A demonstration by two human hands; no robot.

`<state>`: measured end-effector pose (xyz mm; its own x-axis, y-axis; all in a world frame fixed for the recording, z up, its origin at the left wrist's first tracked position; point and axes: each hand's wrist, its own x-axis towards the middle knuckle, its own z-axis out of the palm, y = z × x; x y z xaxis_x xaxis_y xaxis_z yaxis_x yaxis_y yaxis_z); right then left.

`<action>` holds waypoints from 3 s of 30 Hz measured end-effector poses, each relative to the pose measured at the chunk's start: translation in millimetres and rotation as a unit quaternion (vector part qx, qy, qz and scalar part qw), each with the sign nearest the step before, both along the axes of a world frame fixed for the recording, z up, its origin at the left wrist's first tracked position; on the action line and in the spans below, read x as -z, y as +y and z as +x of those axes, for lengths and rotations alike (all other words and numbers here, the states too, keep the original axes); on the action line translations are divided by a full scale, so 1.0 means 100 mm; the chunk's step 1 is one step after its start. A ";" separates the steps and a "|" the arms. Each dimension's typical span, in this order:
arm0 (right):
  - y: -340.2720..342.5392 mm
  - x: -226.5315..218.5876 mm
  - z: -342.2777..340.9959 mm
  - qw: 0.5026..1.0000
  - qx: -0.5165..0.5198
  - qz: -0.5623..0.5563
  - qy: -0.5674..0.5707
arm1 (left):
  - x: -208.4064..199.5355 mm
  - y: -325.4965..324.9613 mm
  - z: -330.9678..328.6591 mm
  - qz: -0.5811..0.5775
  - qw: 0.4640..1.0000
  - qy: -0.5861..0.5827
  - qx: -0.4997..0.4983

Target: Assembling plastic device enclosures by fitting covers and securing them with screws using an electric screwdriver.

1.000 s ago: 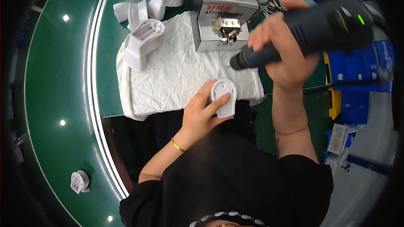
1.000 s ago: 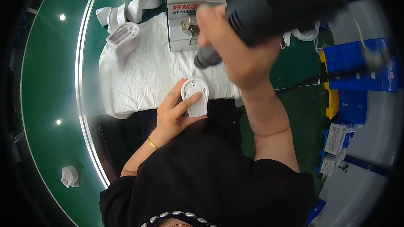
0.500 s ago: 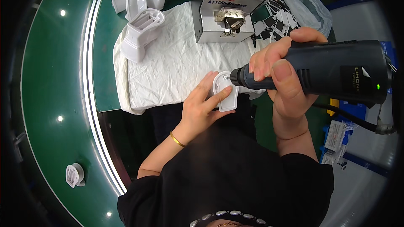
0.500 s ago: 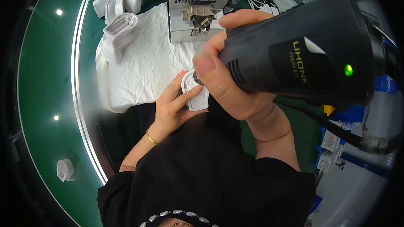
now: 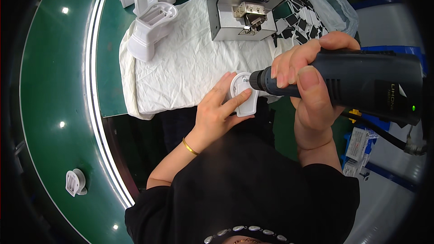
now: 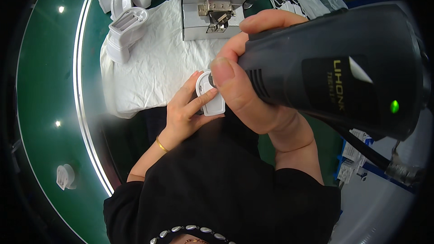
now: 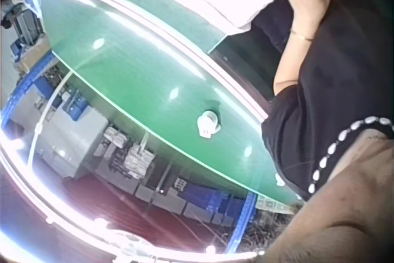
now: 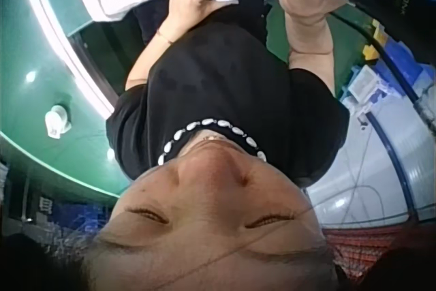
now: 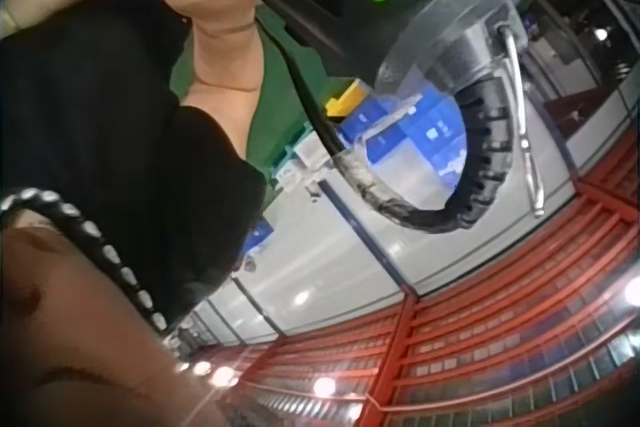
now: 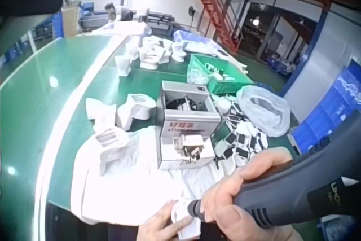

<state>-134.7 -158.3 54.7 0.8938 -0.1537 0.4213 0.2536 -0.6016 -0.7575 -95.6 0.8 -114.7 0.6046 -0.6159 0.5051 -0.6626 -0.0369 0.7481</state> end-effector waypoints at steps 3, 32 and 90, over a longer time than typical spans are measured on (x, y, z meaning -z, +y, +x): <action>0.01 0.01 0.02 1.000 -0.003 0.009 -0.002 | -0.01 0.00 0.00 0.003 1.000 -0.003 -0.005; -2.62 1.32 -0.65 0.790 0.460 0.404 -0.030 | -0.70 0.23 0.17 0.192 0.950 -0.215 0.119; -1.77 1.20 -0.14 0.849 0.361 -0.208 0.325 | -0.56 3.57 1.02 0.350 0.827 0.163 -0.408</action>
